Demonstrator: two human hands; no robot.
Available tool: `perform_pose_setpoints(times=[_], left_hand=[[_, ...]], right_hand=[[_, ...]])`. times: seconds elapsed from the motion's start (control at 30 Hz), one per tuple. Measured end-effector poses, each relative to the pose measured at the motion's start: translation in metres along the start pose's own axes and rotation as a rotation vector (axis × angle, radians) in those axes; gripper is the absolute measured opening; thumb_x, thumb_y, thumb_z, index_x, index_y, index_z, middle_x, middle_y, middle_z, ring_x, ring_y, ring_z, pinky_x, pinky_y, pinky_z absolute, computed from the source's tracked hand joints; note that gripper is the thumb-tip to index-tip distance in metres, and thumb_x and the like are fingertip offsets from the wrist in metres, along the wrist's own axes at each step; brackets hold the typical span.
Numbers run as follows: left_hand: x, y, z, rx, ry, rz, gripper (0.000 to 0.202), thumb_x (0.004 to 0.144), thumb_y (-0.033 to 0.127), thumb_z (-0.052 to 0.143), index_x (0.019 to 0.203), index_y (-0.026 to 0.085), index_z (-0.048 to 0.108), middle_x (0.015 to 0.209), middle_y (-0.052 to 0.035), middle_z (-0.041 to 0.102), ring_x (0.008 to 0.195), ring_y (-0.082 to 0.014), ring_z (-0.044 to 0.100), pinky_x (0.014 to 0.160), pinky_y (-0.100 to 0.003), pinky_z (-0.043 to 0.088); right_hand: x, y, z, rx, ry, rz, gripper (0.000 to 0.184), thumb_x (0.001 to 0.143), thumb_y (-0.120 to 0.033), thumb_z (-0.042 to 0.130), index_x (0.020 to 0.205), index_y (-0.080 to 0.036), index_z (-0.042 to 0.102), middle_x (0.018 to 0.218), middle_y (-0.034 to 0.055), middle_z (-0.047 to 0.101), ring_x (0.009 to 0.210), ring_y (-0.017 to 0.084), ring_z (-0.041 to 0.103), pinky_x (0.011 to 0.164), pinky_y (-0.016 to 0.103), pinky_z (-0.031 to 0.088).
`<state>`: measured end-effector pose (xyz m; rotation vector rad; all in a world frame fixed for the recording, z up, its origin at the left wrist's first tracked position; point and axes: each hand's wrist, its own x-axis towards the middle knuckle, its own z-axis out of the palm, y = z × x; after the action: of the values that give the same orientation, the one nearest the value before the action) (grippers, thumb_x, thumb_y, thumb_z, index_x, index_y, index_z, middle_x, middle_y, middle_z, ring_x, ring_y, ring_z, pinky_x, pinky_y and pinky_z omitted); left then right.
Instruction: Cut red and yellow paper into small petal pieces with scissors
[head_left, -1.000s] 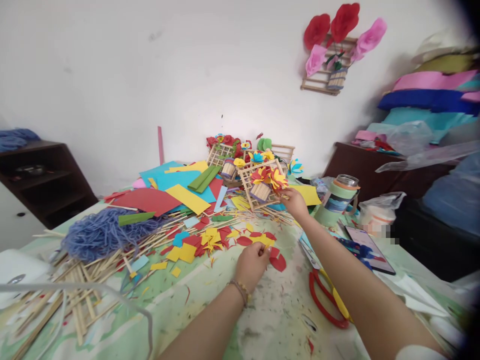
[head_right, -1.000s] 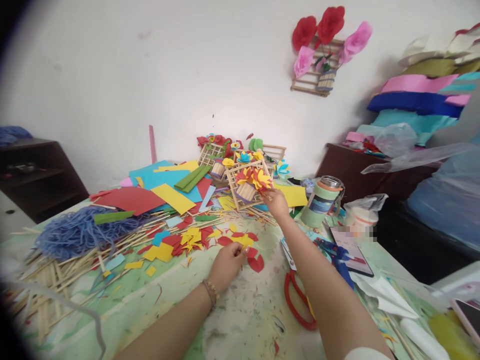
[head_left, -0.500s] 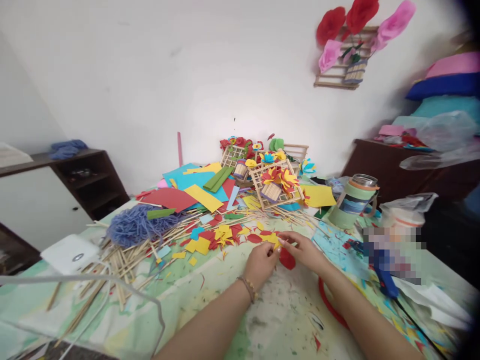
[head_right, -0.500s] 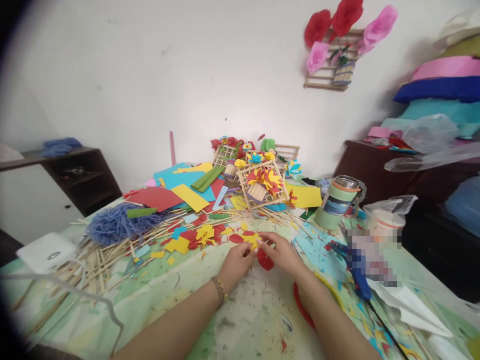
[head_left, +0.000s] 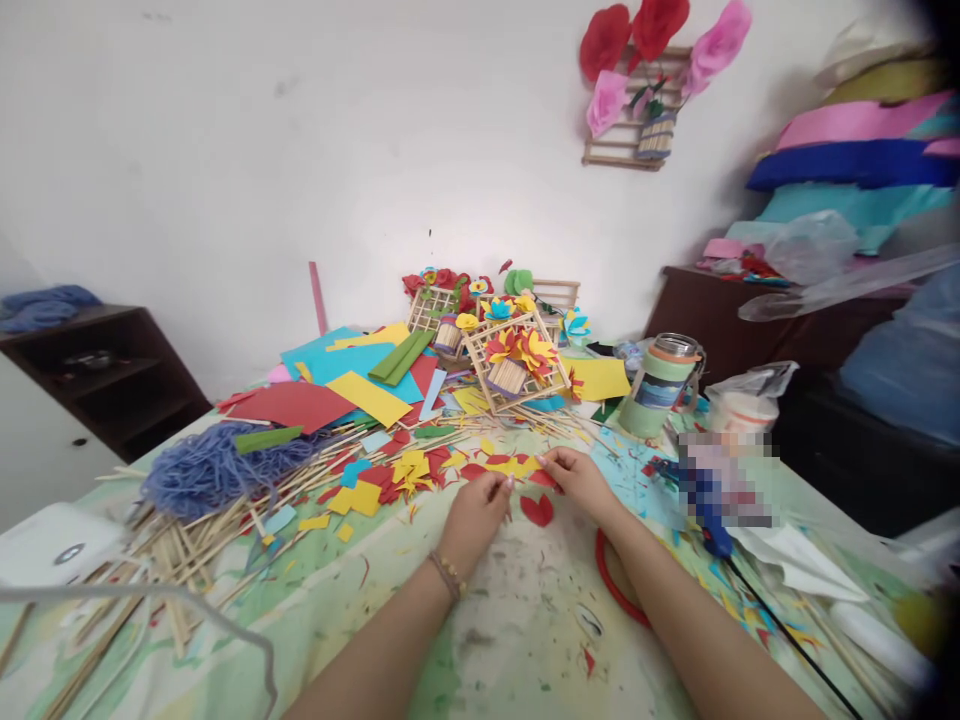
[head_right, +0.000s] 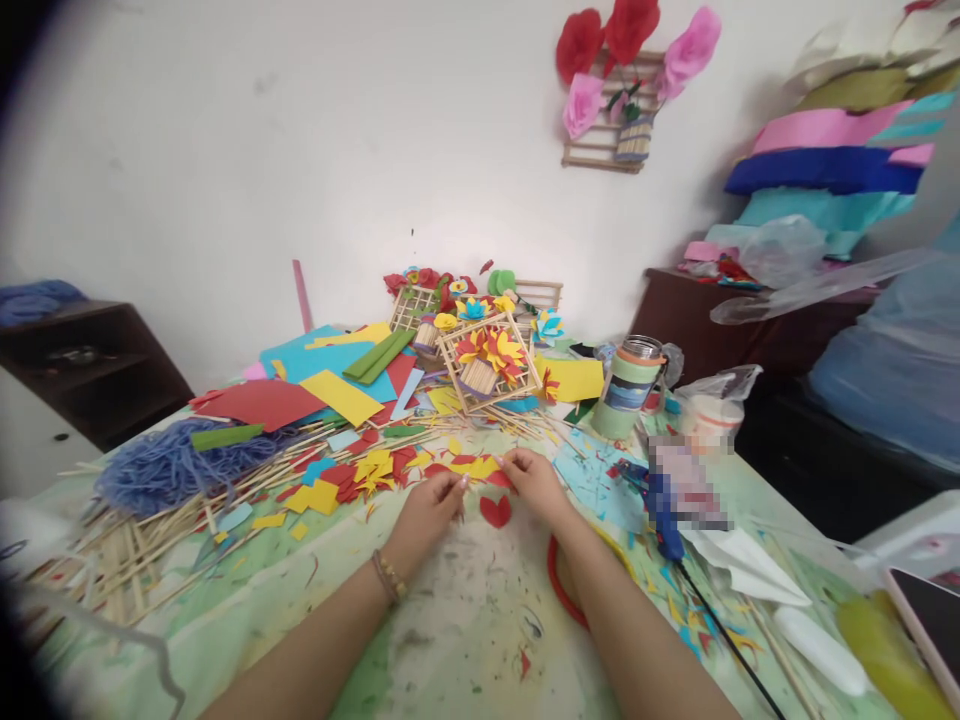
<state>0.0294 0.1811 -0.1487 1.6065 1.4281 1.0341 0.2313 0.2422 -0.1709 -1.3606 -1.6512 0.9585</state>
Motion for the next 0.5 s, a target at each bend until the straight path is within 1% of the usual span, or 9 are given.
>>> perform_pose_setpoints(times=[0.03,0.1,0.2,0.27,0.3,0.33,0.4,0.47,0.5], left_hand=[[0.003,0.0,-0.006,0.024,0.04,-0.003,0.031,0.096,0.039,0.05,0.072,0.021,0.058,0.064,0.0,0.064,0.065,-0.0176,0.062,0.067,-0.028,0.046],[0.011,-0.001,-0.021,0.08,0.132,-0.027,0.024,0.097,0.036,0.05,0.083,0.021,0.063,0.074,-0.0019,0.07,0.073,-0.0191,0.066,0.071,-0.029,0.048],[0.024,-0.005,-0.045,0.192,0.262,-0.091,0.013,0.093,0.022,0.053,0.096,0.02,0.065,0.09,-0.0054,0.074,0.084,-0.021,0.071,0.075,-0.03,0.051],[0.029,-0.01,-0.062,0.277,0.323,-0.12,0.017,0.09,0.016,0.054,0.103,0.019,0.065,0.101,-0.0082,0.075,0.096,-0.022,0.072,0.083,-0.031,0.053],[0.03,-0.012,-0.071,0.323,0.346,-0.129,0.02,0.09,0.014,0.054,0.107,0.018,0.065,0.108,-0.0096,0.075,0.104,-0.0228,0.071,0.09,-0.032,0.053],[0.029,-0.015,-0.079,0.371,0.368,-0.138,0.024,0.09,0.014,0.055,0.111,0.018,0.064,0.115,-0.0114,0.073,0.113,-0.0243,0.069,0.098,-0.035,0.051],[0.026,-0.019,-0.093,0.488,0.401,-0.183,0.03,0.088,0.013,0.059,0.117,0.016,0.064,0.129,-0.0168,0.068,0.131,-0.0315,0.059,0.111,-0.044,0.044],[0.021,-0.023,-0.102,0.614,0.403,-0.267,0.034,0.084,0.013,0.063,0.118,0.014,0.064,0.135,-0.0231,0.063,0.138,-0.041,0.05,0.113,-0.055,0.04],[0.018,-0.024,-0.103,0.665,0.388,-0.307,0.035,0.083,0.014,0.065,0.118,0.013,0.065,0.135,-0.0253,0.062,0.137,-0.044,0.05,0.111,-0.058,0.04]], right_hand=[[0.002,0.002,-0.003,-0.023,0.023,0.007,0.049,0.083,-0.069,0.061,0.073,-0.021,0.062,0.053,-0.0033,0.053,0.049,0.015,0.047,0.05,0.027,0.037],[0.005,0.006,-0.007,-0.074,0.058,0.023,0.041,0.086,-0.06,0.06,0.074,-0.021,0.063,0.055,-0.0029,0.054,0.051,0.016,0.048,0.053,0.028,0.037],[0.005,0.011,-0.007,-0.148,0.084,0.038,0.029,0.087,-0.046,0.061,0.074,-0.021,0.067,0.061,-0.0005,0.06,0.057,0.018,0.054,0.056,0.028,0.039],[0.003,0.012,-0.006,-0.194,0.097,0.042,0.022,0.087,-0.04,0.062,0.081,-0.022,0.072,0.069,0.0019,0.067,0.062,0.019,0.059,0.059,0.029,0.043],[0.002,0.012,-0.005,-0.215,0.105,0.041,0.02,0.088,-0.038,0.063,0.086,-0.022,0.075,0.075,0.0035,0.069,0.065,0.02,0.061,0.061,0.03,0.046],[0.002,0.011,-0.005,-0.233,0.112,0.035,0.019,0.087,-0.036,0.064,0.091,-0.022,0.077,0.082,0.0052,0.071,0.069,0.021,0.064,0.064,0.031,0.049],[0.0,0.009,-0.005,-0.261,0.12,0.011,0.019,0.086,-0.033,0.069,0.098,-0.021,0.078,0.096,0.0084,0.073,0.082,0.024,0.068,0.075,0.033,0.054],[-0.002,0.005,-0.005,-0.276,0.102,-0.03,0.024,0.081,-0.029,0.075,0.104,-0.021,0.078,0.11,0.0099,0.072,0.097,0.026,0.069,0.088,0.035,0.055],[-0.004,0.003,-0.004,-0.279,0.075,-0.048,0.03,0.078,-0.028,0.079,0.108,-0.022,0.078,0.115,0.0099,0.071,0.101,0.026,0.069,0.092,0.036,0.055]])
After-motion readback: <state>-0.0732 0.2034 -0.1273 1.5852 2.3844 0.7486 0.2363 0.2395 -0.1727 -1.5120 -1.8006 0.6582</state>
